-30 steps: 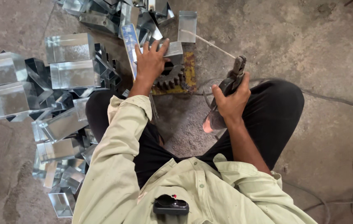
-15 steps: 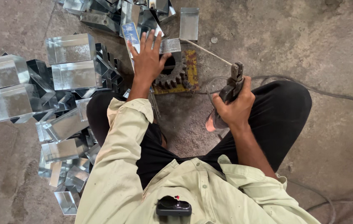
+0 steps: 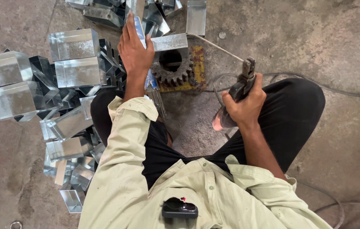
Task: The person sits on the floor and uses a welding torch to join square metal tubes. They pick up individual metal pieces, position them against a gear-like jig, and weld the corners to form frames. The person repeatedly handles the metal tubes and the welding tool throughout the process.
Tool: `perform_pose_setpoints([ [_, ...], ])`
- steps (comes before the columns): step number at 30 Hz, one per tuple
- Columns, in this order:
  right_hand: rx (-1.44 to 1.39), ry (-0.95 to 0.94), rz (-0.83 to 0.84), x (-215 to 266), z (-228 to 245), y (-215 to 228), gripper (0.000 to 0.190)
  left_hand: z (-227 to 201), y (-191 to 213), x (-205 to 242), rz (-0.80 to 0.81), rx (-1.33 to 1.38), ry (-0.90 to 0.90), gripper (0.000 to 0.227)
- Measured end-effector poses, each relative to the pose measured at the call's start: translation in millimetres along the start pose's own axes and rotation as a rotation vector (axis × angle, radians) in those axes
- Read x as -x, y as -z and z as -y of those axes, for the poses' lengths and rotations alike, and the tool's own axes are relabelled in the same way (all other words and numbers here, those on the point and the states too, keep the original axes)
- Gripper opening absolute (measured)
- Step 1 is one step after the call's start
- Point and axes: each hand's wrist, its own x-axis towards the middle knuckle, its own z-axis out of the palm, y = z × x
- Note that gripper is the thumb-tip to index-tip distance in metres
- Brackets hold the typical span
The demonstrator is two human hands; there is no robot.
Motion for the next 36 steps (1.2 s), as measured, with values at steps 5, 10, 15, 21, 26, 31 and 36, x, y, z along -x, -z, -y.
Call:
perform_pose_setpoints([
  [5, -0.018, -0.061, -0.017, 4.0, -8.3, -9.1, 0.05, 0.5, 3.2, 0.0, 0.016, 0.026, 0.036, 0.082],
  [10, -0.023, -0.078, -0.02, 2.3, -11.1, -2.2, 0.045, 2.2, 1.6, 1.4, -0.001, 0.027, 0.004, 0.078],
  [15, 0.034, -0.003, -0.026, -1.5, -2.4, -0.1, 0.048, 5.2, 0.5, -0.4, -0.017, -0.025, -0.019, 0.078],
  [21, 0.024, -0.037, -0.018, -6.6, -3.0, -1.2, 0.047, -0.4, 3.8, -3.5, 0.027, -0.001, 0.027, 0.077],
  [26, -0.104, -0.158, -0.012, 5.3, -10.6, -6.2, 0.048, -4.8, 7.5, 0.4, 0.062, 0.028, 0.088, 0.076],
  [31, -0.053, -0.077, -0.025, 1.8, -10.1, -7.0, 0.051, -2.0, 5.6, -0.5, -0.037, 0.033, -0.004, 0.076],
  [36, -0.066, -0.057, -0.006, 1.9, -8.2, -3.2, 0.044, -2.6, 4.6, -1.1, -0.031, -0.018, 0.001, 0.079],
])
